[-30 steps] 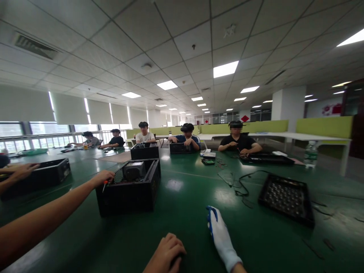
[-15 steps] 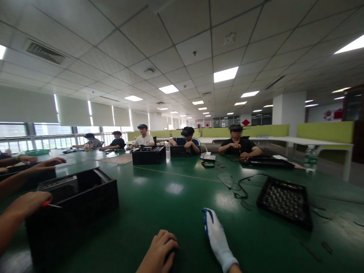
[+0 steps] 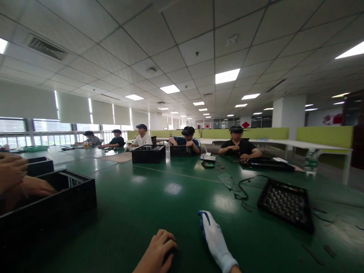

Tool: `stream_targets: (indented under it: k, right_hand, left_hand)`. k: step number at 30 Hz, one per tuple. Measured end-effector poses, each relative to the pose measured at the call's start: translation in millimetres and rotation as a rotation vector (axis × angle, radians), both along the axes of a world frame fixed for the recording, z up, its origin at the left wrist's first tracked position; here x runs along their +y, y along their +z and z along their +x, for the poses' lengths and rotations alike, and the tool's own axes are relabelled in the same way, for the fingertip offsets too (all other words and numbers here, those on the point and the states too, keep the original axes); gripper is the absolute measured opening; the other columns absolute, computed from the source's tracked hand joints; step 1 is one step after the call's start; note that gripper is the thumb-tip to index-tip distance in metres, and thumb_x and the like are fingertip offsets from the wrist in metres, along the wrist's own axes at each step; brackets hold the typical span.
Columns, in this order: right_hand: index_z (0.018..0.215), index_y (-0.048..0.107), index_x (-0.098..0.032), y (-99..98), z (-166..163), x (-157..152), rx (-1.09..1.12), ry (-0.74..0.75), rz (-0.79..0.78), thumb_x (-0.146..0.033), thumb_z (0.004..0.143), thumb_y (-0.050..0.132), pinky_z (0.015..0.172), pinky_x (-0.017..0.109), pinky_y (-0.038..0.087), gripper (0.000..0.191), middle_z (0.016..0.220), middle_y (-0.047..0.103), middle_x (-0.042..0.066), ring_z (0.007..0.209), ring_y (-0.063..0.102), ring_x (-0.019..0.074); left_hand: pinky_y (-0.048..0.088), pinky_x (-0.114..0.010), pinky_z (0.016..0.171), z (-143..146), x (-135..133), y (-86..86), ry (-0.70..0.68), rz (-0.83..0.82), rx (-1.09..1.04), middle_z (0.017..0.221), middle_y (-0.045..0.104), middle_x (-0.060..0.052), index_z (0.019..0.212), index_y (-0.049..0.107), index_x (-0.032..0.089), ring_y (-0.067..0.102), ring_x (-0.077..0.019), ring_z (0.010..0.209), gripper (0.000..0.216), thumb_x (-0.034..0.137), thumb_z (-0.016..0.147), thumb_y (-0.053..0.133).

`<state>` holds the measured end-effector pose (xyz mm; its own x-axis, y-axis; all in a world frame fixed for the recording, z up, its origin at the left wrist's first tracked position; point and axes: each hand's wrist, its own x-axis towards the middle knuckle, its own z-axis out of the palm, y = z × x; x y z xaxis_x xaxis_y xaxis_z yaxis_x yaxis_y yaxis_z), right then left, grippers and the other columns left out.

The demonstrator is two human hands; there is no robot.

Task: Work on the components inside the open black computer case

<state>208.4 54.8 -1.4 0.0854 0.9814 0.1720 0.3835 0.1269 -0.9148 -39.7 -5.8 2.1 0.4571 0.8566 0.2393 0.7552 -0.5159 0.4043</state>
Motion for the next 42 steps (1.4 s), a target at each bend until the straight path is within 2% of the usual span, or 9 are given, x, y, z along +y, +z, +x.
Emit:
stream_targets:
  k: [2, 6, 12, 18, 23, 27, 32, 38, 42]
  right_hand:
    - [0.142, 0.051, -0.011, 1.5, -0.8, -0.8, 0.009, -0.003, -0.026, -0.076, 0.08, 0.03, 0.117, 0.048, 0.033, 0.092, 0.142, 0.059, 0.018, 0.133, 0.054, 0.0336]
    - [0.135, 0.058, -0.016, 5.5, -4.2, -3.5, 0.026, -0.011, -0.018, -0.077, 0.079, 0.032, 0.115, 0.051, 0.036, 0.087, 0.136, 0.064, 0.017, 0.127, 0.058, 0.0351]
    - [0.129, 0.064, -0.019, 15.2, -10.5, -13.3, -0.009, -0.037, -0.006, -0.072, 0.078, 0.036, 0.116, 0.045, 0.035, 0.079, 0.136, 0.065, 0.015, 0.132, 0.055, 0.034]
    - [0.13, 0.064, -0.017, 6.3, -8.7, -7.9, -0.038, -0.021, 0.031, -0.067, 0.08, 0.04, 0.116, 0.048, 0.036, 0.075, 0.136, 0.065, 0.015, 0.13, 0.057, 0.0347]
    - [0.133, 0.059, -0.015, -1.9, -3.2, 0.1, -0.086, -0.027, 0.07, -0.064, 0.087, 0.028, 0.115, 0.043, 0.038, 0.074, 0.137, 0.064, 0.016, 0.129, 0.058, 0.0309]
    - [0.134, 0.055, -0.009, 1.2, -6.1, -4.9, -0.214, -0.039, 0.074, -0.057, 0.092, 0.018, 0.115, 0.046, 0.036, 0.073, 0.14, 0.06, 0.022, 0.13, 0.056, 0.0323]
    - [0.133, 0.056, -0.009, 1.2, -16.3, -15.3, -0.308, 0.029, 0.09, -0.053, 0.094, 0.019, 0.114, 0.044, 0.037, 0.069, 0.138, 0.061, 0.021, 0.129, 0.057, 0.0296]
    - [0.141, 0.052, -0.008, 4.4, -20.5, -26.6, -0.336, 0.061, 0.046, -0.051, 0.097, 0.018, 0.115, 0.042, 0.038, 0.07, 0.142, 0.059, 0.019, 0.135, 0.053, 0.0273]
    - [0.142, 0.053, -0.011, 5.3, -16.6, -49.7, -0.383, 0.077, 0.011, -0.048, 0.099, 0.022, 0.114, 0.042, 0.041, 0.065, 0.141, 0.061, 0.017, 0.135, 0.054, 0.0278]
  left_hand:
    - [0.045, -0.044, 0.102, 0.5, 0.7, 0.0, 0.0, -0.019, 0.02, 0.133, 0.058, -0.005, 0.117, 0.066, 0.024, 0.049, -0.0261, 0.124, 0.037, 0.006, 0.085, 0.059]
    - [0.046, -0.046, 0.103, 1.8, 0.5, 2.4, 0.012, -0.046, 0.059, 0.135, 0.057, -0.006, 0.118, 0.066, 0.024, 0.05, -0.0274, 0.126, 0.04, 0.005, 0.084, 0.061]
    - [0.046, -0.046, 0.104, 3.0, -1.3, 6.2, 0.004, -0.077, 0.089, 0.139, 0.055, -0.007, 0.122, 0.064, 0.024, 0.049, -0.0281, 0.128, 0.042, 0.006, 0.085, 0.061]
    - [0.044, -0.048, 0.106, 5.6, -4.0, 14.1, 0.006, -0.109, 0.107, 0.139, 0.054, -0.008, 0.126, 0.062, 0.023, 0.048, -0.0289, 0.13, 0.046, 0.006, 0.084, 0.061]
    - [0.046, -0.044, 0.103, 2.4, -5.1, 12.9, 0.01, -0.025, -0.01, 0.131, 0.059, -0.008, 0.119, 0.063, 0.021, 0.052, -0.0257, 0.122, 0.034, 0.007, 0.09, 0.056]
    - [0.045, -0.042, 0.102, 3.4, -10.3, 10.4, -0.033, 0.03, -0.06, 0.123, 0.063, -0.007, 0.115, 0.064, 0.02, 0.053, -0.0243, 0.116, 0.025, 0.011, 0.095, 0.052]
    - [0.047, -0.041, 0.1, 9.2, -21.9, 11.6, -0.072, 0.029, -0.07, 0.121, 0.064, -0.007, 0.116, 0.065, 0.02, 0.054, -0.0244, 0.114, 0.024, 0.013, 0.095, 0.054]
    - [0.047, -0.041, 0.101, 0.1, -21.6, 9.4, -0.013, 0.112, -0.157, 0.116, 0.064, -0.007, 0.112, 0.065, 0.019, 0.056, -0.0234, 0.112, 0.021, 0.012, 0.097, 0.053]
    - [0.05, -0.04, 0.095, -8.2, -23.7, 2.3, 0.014, 0.171, -0.154, 0.112, 0.065, -0.006, 0.11, 0.065, 0.02, 0.058, -0.0227, 0.106, 0.019, 0.019, 0.102, 0.047]
